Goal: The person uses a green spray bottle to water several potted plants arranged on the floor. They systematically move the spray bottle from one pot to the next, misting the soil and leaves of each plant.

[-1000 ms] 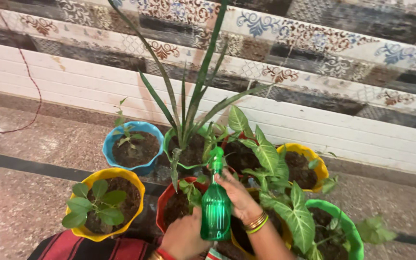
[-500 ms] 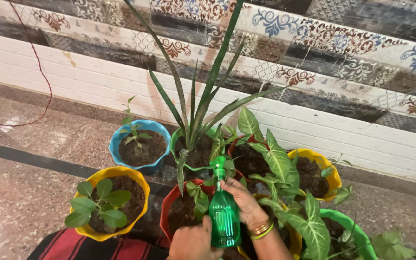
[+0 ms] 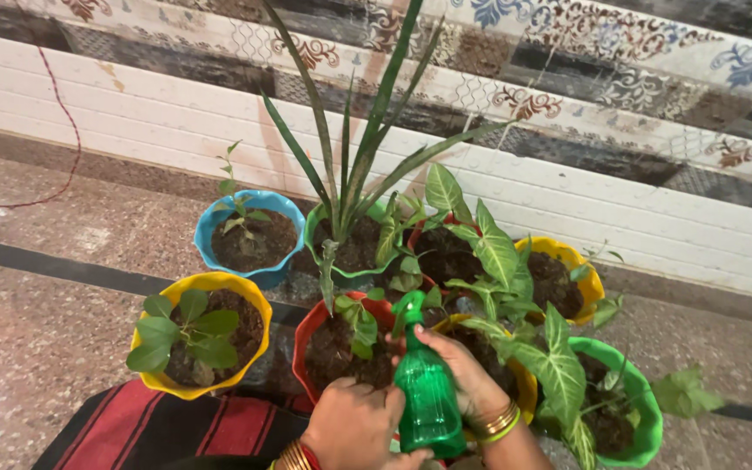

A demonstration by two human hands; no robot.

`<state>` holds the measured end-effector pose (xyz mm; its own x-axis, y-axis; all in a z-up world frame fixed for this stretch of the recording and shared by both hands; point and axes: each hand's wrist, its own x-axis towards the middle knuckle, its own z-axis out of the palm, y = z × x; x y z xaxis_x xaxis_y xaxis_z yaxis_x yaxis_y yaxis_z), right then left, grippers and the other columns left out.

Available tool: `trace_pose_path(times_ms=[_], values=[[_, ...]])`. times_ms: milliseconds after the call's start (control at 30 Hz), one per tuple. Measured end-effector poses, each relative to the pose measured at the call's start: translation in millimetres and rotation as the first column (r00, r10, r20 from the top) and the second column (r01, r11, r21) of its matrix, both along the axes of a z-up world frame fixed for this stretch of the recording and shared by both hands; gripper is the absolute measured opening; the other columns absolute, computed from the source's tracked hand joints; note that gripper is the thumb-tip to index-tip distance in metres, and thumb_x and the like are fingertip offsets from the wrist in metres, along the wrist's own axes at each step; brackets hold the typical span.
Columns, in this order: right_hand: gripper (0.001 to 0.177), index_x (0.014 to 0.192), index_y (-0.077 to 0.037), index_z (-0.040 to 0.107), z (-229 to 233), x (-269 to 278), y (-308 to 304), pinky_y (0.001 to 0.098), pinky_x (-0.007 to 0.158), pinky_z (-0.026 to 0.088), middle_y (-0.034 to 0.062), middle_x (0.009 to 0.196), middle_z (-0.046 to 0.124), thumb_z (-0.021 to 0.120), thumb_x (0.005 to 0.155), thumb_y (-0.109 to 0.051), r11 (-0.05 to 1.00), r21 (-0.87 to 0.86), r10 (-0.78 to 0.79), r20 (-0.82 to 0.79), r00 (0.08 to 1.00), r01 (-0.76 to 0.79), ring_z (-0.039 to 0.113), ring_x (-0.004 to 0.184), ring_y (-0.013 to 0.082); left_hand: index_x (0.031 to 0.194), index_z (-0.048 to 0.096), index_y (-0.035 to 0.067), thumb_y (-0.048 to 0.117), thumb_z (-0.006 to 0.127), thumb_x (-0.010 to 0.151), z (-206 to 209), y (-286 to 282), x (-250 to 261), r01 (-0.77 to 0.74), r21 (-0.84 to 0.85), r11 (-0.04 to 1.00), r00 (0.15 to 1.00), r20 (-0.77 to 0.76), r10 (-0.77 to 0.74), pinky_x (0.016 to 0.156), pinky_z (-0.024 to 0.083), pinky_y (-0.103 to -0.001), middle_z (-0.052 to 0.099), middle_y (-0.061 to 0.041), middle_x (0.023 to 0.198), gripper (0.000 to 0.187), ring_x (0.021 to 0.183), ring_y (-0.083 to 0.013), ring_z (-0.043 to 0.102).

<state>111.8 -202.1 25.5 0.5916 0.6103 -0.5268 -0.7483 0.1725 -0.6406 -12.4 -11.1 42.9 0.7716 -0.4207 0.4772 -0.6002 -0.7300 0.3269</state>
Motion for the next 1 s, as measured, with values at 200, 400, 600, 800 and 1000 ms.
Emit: trace_pose_path(times_ms=[200,400,600,800,1000], values=[[0.042,0.118,0.0,0.068,-18,-25,-6,0.032,0.076,0.059,0.0072,0.107,0.077,0.061,0.094,-0.034,0.999,0.046,0.022,-0.084,0.996,-0.018,0.07,0.081,0.0159,0.072,0.056,0.013,0.062,0.068,0.091,0,-7,-16,0.036,0.109,0.993,0.958,0.28,-0.066,0.054,0.042,-0.035,0.059,-0.003,0.061,0.054,0.054,-0.0193,0.059],[0.042,0.118,0.001,0.065,-51,-40,-4,0.0324,0.082,0.06,0.0103,0.102,0.072,0.059,0.104,-0.038,0.976,0.064,0.216,-0.12,0.969,-0.21,0.07,0.087,0.0192,0.091,0.065,0.012,0.048,0.063,0.092,2,-13,-24,0.102,0.222,0.97,0.797,0.566,-0.213,0.07,0.046,-0.032,0.062,0.0,0.081,0.036,0.074,-0.0168,0.062],[0.041,0.139,0.0,0.06,-57,-58,7,0.0288,0.085,0.056,0.012,0.13,0.072,0.056,0.109,-0.028,0.907,0.101,0.415,-0.038,0.909,-0.41,0.066,0.091,0.0149,0.089,0.066,0.01,0.044,0.062,0.088,2,-35,-27,0.233,0.341,0.911,0.844,0.395,-0.364,0.077,0.048,-0.037,0.065,-0.005,0.085,0.035,0.079,-0.0225,0.064],[0.05,0.148,-0.001,0.052,-41,-52,46,0.0329,0.097,0.057,0.0164,0.144,0.063,0.054,0.104,-0.024,0.793,0.188,0.557,0.161,0.815,-0.579,0.07,0.108,0.0194,0.087,0.068,0.008,0.041,0.062,0.084,22,-31,-35,0.299,0.264,0.917,0.938,0.098,-0.334,0.083,0.049,-0.041,0.068,-0.009,0.088,0.033,0.085,-0.0282,0.067],[0.045,0.143,-0.007,0.057,-36,-27,110,0.0383,0.085,0.059,0.0122,0.139,0.068,0.06,0.104,-0.028,0.869,0.283,0.416,0.024,0.909,-0.405,0.067,0.098,0.0205,0.08,0.068,0.006,0.043,0.064,0.076,43,21,-32,0.235,-0.057,0.97,0.972,-0.008,-0.236,0.084,0.051,-0.044,0.069,-0.014,0.085,0.037,0.083,-0.0342,0.069]])
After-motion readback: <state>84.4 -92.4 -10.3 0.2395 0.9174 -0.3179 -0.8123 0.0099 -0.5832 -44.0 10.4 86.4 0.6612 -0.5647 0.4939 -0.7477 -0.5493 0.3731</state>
